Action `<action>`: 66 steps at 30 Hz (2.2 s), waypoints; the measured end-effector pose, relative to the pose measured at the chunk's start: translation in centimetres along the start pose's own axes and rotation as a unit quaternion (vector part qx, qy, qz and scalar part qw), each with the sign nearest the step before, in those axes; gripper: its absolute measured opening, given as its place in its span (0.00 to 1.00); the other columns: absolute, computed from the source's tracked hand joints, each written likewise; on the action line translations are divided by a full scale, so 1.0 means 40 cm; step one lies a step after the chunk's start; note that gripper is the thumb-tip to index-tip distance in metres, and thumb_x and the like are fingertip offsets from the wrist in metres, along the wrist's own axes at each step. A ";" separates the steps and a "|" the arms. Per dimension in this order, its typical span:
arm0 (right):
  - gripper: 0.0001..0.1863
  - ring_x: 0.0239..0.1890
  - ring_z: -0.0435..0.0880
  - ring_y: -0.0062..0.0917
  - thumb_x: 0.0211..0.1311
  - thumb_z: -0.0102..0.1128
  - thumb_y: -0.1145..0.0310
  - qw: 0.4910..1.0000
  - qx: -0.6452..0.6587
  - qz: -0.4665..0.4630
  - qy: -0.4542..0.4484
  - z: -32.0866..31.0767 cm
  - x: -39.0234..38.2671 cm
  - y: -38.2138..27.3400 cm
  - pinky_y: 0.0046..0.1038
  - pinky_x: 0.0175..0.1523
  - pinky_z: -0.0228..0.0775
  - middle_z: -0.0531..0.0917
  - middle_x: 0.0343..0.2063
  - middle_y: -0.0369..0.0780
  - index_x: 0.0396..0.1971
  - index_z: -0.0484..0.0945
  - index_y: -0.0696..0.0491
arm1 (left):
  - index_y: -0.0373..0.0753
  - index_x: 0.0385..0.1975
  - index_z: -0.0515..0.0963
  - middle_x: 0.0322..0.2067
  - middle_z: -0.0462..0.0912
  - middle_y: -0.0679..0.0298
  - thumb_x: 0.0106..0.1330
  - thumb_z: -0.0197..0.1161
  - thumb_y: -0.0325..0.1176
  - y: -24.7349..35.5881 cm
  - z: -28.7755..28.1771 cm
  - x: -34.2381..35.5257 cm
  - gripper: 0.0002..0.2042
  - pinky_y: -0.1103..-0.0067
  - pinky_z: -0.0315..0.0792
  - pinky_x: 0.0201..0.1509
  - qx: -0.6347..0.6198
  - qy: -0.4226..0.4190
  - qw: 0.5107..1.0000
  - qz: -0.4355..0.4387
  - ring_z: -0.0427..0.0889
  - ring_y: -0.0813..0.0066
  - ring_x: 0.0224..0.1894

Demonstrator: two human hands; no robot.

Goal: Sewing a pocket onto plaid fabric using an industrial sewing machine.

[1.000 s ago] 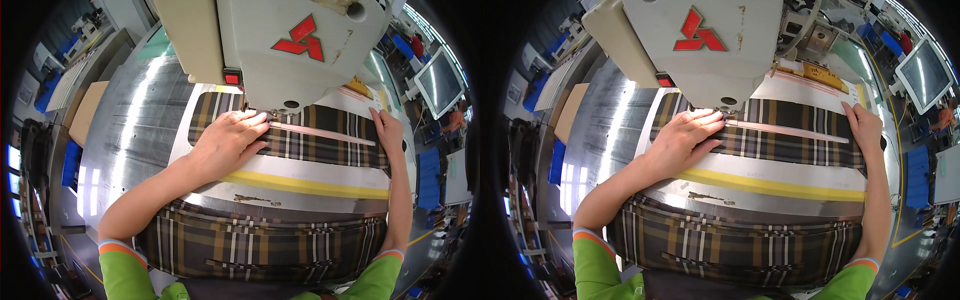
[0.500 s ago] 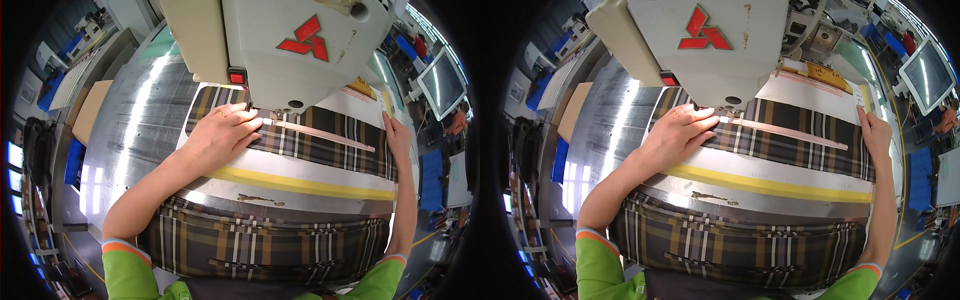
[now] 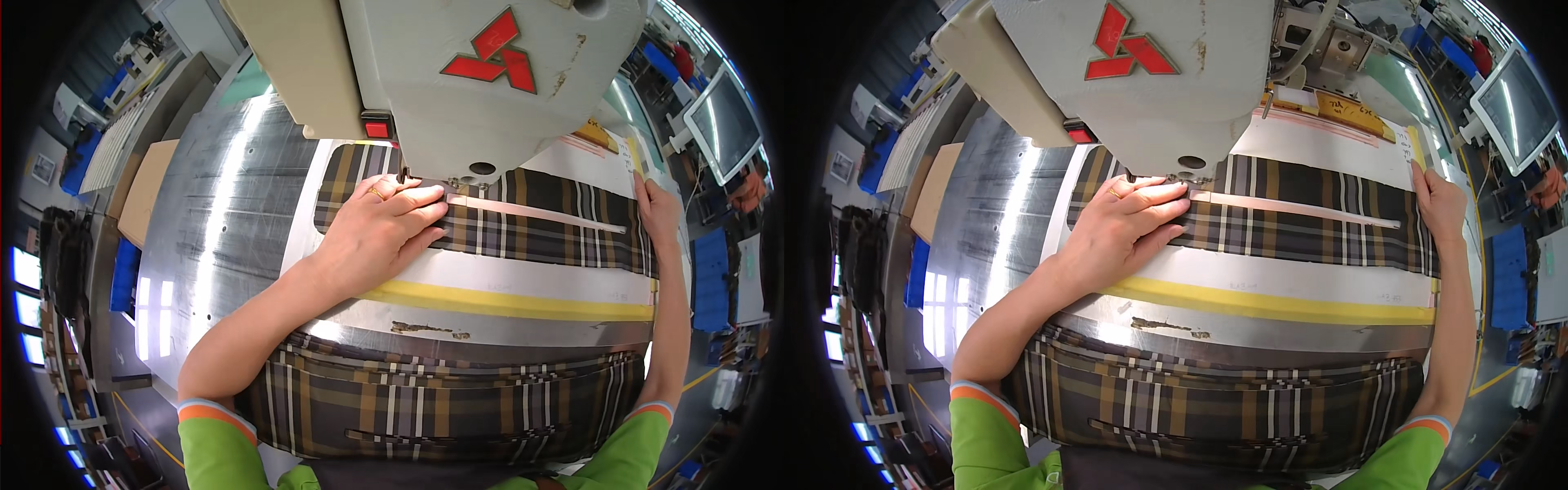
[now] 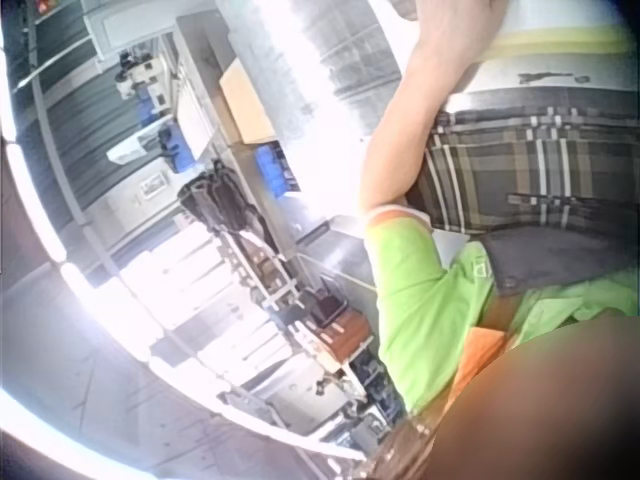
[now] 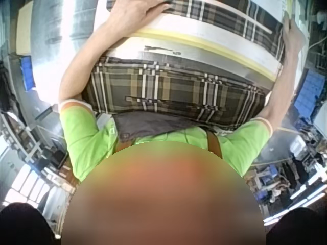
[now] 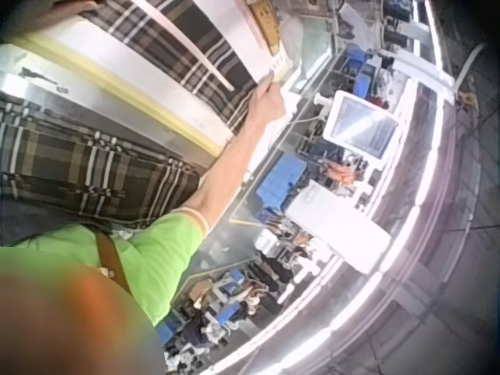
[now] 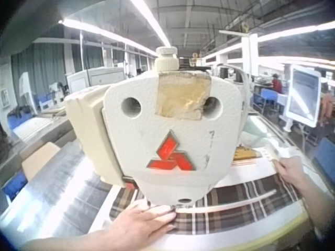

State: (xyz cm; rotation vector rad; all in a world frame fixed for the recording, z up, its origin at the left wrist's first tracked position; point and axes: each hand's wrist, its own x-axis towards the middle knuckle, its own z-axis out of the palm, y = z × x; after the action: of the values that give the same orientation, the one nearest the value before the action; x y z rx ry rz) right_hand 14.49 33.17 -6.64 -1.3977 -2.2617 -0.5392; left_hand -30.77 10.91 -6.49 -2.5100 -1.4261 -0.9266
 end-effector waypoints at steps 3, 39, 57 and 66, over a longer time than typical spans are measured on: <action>0.14 0.32 0.82 0.36 0.68 0.64 0.62 0.995 -0.059 -0.065 0.047 -0.042 0.021 -0.067 0.35 0.32 0.70 0.83 0.28 0.42 0.25 0.77 0.52 | 0.40 0.48 0.83 0.53 0.82 0.66 0.66 0.68 0.36 0.001 -0.002 -0.003 0.13 0.65 0.67 0.64 0.007 -0.006 1.000 0.013 0.76 0.65 0.58; 0.20 0.48 0.81 0.27 0.51 0.61 0.77 0.888 0.286 -0.360 -0.015 -0.109 0.009 -0.572 0.28 0.55 0.77 0.85 0.47 0.32 0.47 0.85 0.53 | 0.41 0.48 0.84 0.53 0.83 0.65 0.63 0.70 0.30 -0.016 -0.020 -0.003 0.13 0.66 0.69 0.61 -0.010 -0.027 0.999 0.044 0.79 0.64 0.57; 0.15 0.47 0.79 0.24 0.54 0.65 0.75 0.892 0.291 -0.345 0.020 -0.108 0.005 -0.578 0.25 0.52 0.78 0.85 0.45 0.29 0.44 0.85 0.52 | 0.41 0.44 0.85 0.48 0.84 0.67 0.61 0.70 0.30 -0.004 -0.035 0.002 0.11 0.68 0.71 0.58 -0.002 -0.023 0.999 0.041 0.79 0.67 0.51; 0.17 0.47 0.79 0.24 0.50 0.65 0.75 0.897 0.264 -0.354 0.017 -0.103 0.005 -0.568 0.24 0.52 0.78 0.84 0.47 0.28 0.43 0.86 0.52 | 0.40 0.46 0.86 0.49 0.84 0.67 0.60 0.70 0.28 -0.002 -0.032 0.004 0.13 0.71 0.71 0.55 0.012 -0.033 0.998 0.049 0.79 0.69 0.51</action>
State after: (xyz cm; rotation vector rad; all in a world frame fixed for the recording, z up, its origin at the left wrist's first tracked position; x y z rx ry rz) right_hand -5.49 21.62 -5.43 -0.2796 -2.5799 -0.1152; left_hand -31.35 10.60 -5.38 -2.5889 -1.3103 -0.8112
